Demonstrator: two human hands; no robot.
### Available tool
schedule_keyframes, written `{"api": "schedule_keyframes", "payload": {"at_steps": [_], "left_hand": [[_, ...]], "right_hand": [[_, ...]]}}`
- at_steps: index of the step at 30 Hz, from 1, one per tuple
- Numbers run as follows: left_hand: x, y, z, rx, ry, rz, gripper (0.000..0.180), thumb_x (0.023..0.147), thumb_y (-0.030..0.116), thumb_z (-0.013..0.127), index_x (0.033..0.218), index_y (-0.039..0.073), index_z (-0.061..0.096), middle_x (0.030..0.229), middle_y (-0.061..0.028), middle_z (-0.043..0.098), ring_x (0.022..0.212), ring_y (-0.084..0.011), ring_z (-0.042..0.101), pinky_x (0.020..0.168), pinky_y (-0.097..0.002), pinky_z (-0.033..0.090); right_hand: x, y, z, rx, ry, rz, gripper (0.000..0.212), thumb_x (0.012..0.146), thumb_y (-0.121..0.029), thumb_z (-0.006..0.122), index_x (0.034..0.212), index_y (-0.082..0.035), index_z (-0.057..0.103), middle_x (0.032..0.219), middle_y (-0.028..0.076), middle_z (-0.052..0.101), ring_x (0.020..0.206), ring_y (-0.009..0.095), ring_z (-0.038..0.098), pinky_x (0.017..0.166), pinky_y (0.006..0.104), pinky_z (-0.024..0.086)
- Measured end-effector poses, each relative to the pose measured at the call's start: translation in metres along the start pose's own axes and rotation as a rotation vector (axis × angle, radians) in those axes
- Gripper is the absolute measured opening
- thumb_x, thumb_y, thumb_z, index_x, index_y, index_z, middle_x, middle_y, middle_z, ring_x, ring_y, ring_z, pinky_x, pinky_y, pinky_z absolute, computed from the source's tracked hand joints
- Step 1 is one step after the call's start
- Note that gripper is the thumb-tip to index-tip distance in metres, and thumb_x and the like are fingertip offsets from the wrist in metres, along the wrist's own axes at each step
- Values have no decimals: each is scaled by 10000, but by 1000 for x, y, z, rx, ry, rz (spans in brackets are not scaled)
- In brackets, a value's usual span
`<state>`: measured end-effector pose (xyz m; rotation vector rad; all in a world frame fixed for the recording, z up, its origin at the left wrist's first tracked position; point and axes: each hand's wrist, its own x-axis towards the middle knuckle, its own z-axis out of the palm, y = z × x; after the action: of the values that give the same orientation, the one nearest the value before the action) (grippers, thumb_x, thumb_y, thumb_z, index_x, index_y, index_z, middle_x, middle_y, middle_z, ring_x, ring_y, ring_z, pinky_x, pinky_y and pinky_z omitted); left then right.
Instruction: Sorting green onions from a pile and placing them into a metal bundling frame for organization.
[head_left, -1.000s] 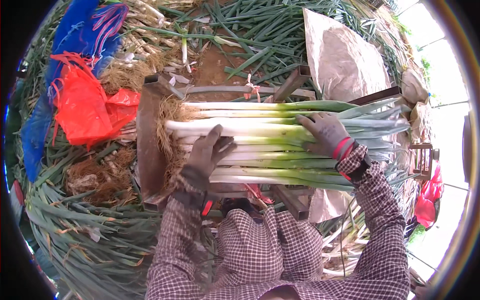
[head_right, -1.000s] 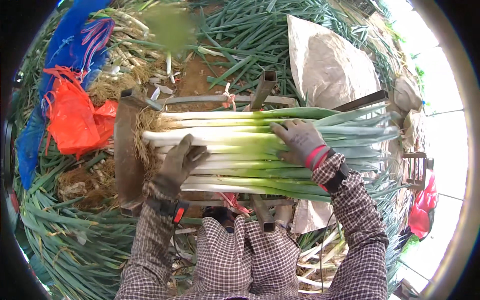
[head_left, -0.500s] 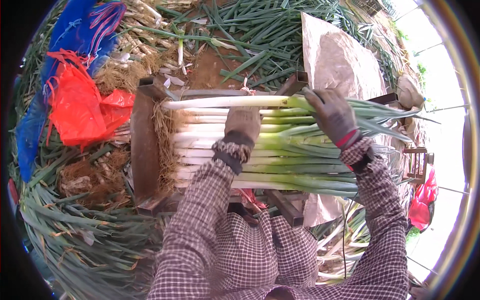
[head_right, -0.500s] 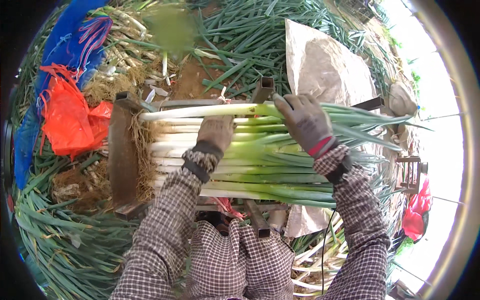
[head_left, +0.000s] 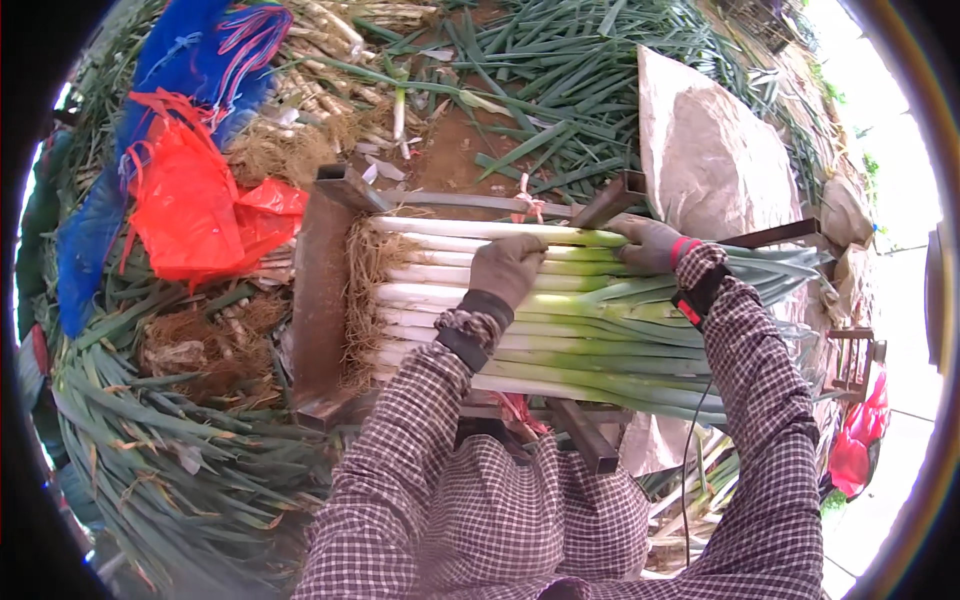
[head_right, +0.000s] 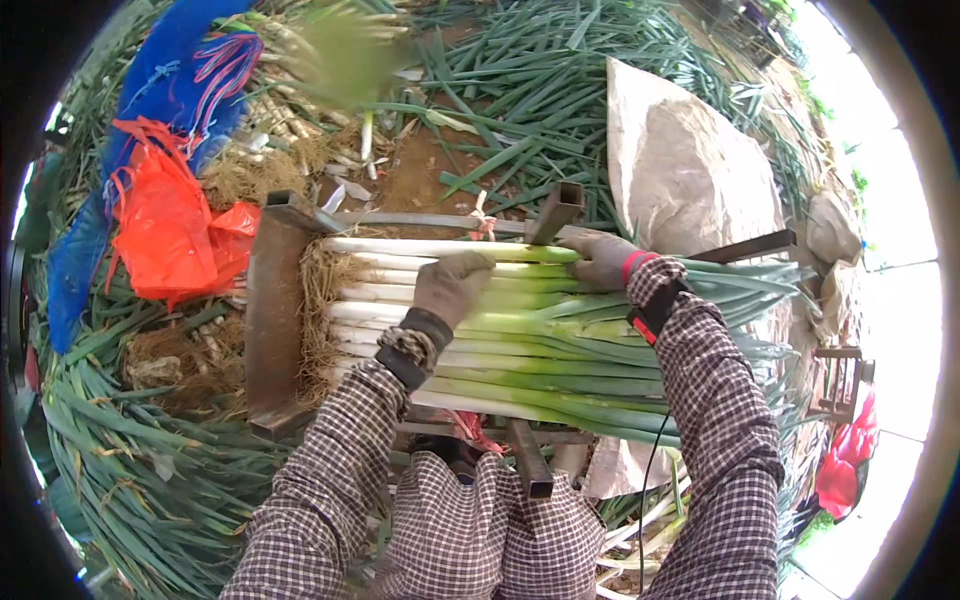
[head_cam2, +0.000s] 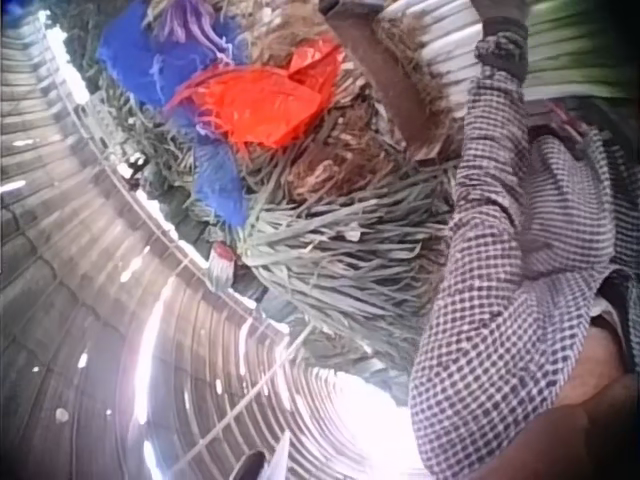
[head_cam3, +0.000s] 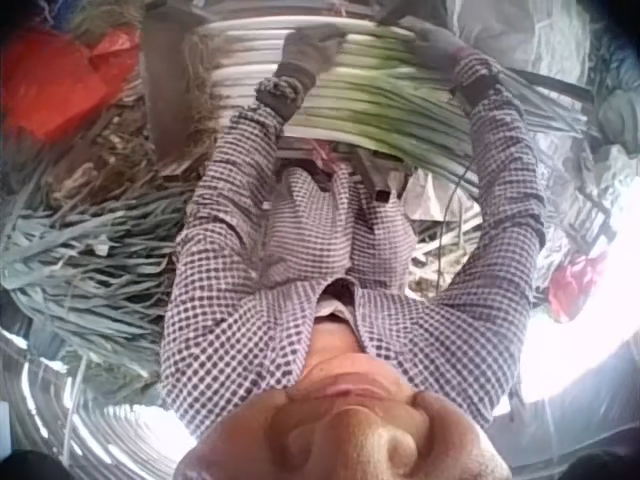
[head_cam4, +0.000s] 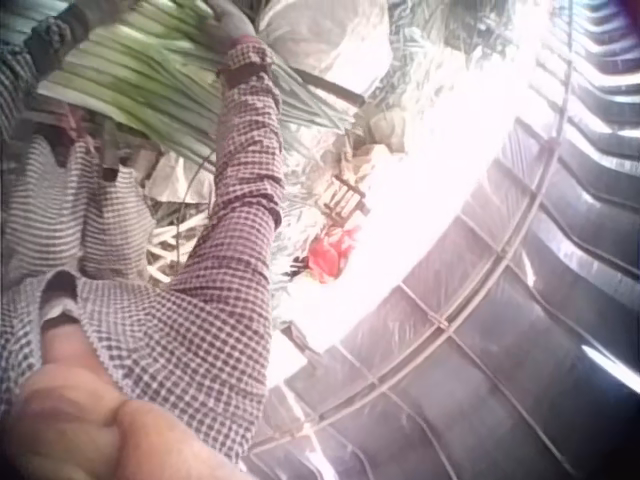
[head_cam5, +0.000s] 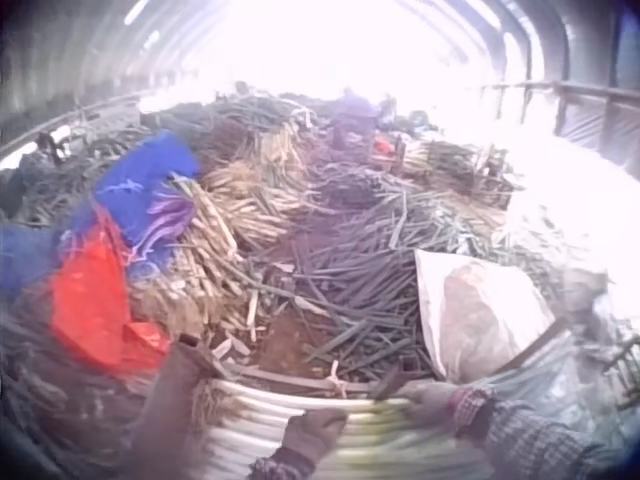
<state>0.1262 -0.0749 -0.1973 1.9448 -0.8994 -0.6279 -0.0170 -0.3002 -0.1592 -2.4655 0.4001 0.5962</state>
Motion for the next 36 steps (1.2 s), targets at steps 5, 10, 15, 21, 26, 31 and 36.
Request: {"api": "schedule_keyframes", "payload": {"at_steps": [5,10,15,21,26,31,36], "left_hand": [[43,-30,-52,-672,115,-457,113,860,56,590,937,20,664,806,-91,669,667,-200,675,583,-324,572],[59,-39,-65,-783,-14,-653,125,884,12,551,990,-27,606,836,-91,641,687,-217,669,632,-337,608],[55,-51,-74,-848,-157,-571,125,918,27,489,980,-19,588,792,-66,609,659,-180,634,667,-322,598],[55,-36,-89,-843,-285,-569,127,916,87,504,955,-1,587,786,-65,611,657,-149,623,663,-300,578],[32,-61,-99,451,365,175,174,897,166,551,907,5,615,843,-157,650,717,-290,628,741,-363,523],[44,-15,-98,934,-55,-11,330,929,326,490,959,37,646,935,-180,649,879,-312,623,836,-423,471],[65,-48,-102,1140,-364,-136,513,948,464,366,1013,63,679,1006,-179,659,967,-312,621,897,-422,444]], "right_hand": [[11,-8,-13,149,-216,112,481,806,-171,561,1264,-35,513,1257,172,525,1190,269,471,1028,357,338],[3,-16,-23,708,-179,-8,517,804,-142,642,1266,36,492,1198,113,589,1101,173,532,988,293,381],[-22,-20,-14,648,106,13,498,871,-270,620,1275,-6,499,1203,134,592,1105,213,555,971,324,416],[-13,-10,-14,81,4,147,453,940,-437,441,1254,-127,546,1184,166,595,1114,330,549,947,378,420],[-14,-13,-9,111,0,146,448,929,-440,456,1238,-130,553,1169,172,594,1102,319,547,932,388,415],[-14,3,-1,39,34,75,413,942,-392,446,1208,-93,547,1167,168,570,1115,316,524,951,381,399],[-11,-3,-2,67,41,-5,397,956,-351,429,1206,-62,534,1195,171,537,1151,318,492,976,382,383]]}}
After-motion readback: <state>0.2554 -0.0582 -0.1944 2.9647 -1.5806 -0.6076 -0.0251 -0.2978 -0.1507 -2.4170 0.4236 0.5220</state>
